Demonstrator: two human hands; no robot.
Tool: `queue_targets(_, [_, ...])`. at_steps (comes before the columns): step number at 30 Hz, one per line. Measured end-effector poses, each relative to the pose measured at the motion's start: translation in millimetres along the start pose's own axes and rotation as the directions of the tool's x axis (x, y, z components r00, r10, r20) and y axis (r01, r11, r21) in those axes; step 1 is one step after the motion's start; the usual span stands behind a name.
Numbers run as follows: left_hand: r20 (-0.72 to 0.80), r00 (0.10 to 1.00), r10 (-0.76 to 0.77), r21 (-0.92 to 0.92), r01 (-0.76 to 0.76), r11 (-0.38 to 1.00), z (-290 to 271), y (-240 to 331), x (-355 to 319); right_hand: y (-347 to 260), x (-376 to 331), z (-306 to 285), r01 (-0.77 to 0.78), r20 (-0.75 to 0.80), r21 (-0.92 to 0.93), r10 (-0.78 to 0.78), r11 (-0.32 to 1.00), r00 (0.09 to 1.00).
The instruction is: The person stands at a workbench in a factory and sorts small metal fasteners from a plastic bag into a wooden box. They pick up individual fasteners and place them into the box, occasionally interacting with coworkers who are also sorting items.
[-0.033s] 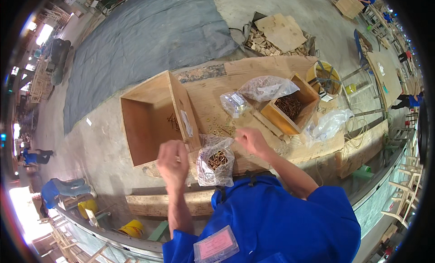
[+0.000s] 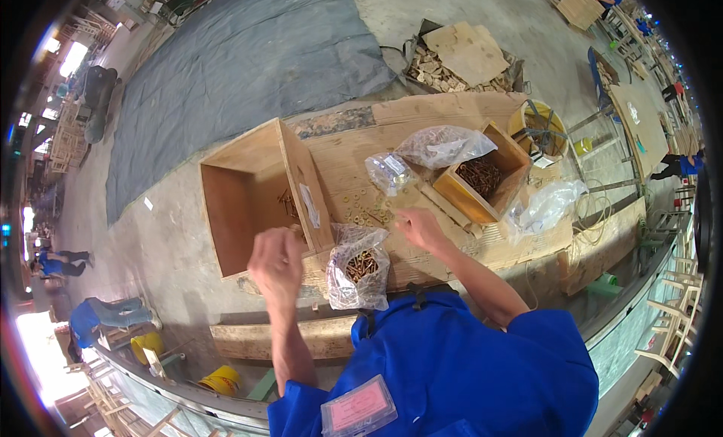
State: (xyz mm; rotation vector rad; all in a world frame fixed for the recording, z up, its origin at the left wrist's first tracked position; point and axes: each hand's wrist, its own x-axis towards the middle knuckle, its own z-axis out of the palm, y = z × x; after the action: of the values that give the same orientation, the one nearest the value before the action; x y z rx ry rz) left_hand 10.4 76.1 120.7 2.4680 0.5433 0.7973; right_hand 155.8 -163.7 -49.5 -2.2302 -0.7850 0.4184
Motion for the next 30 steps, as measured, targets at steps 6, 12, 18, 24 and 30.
queue_targets(6, [0.108,0.993,0.039,0.28,-0.068,0.957,12,-76,21,29,61,34,-0.071,0.141,-0.106,0.086,0.992,0.986])
queue_targets(12, [0.184,0.957,0.224,-0.074,-0.214,0.974,49,-22,-32,6,83,63,0.286,0.304,-0.06,-0.255,0.956,0.918])
queue_targets(18, [0.616,0.779,-0.12,0.204,-0.01,0.979,152,-23,-97,12,125,111,0.762,0.502,-0.105,-0.628,0.639,0.595])
queue_targets(24, [0.489,0.872,-0.006,0.055,-0.025,0.998,144,-46,-127,30,122,100,0.846,0.569,-0.026,-0.688,0.532,0.45])
queue_targets(30, [0.26,0.962,-0.081,-0.118,0.115,0.986,121,-37,-133,52,96,79,0.856,0.552,-0.041,-0.703,0.516,0.449])
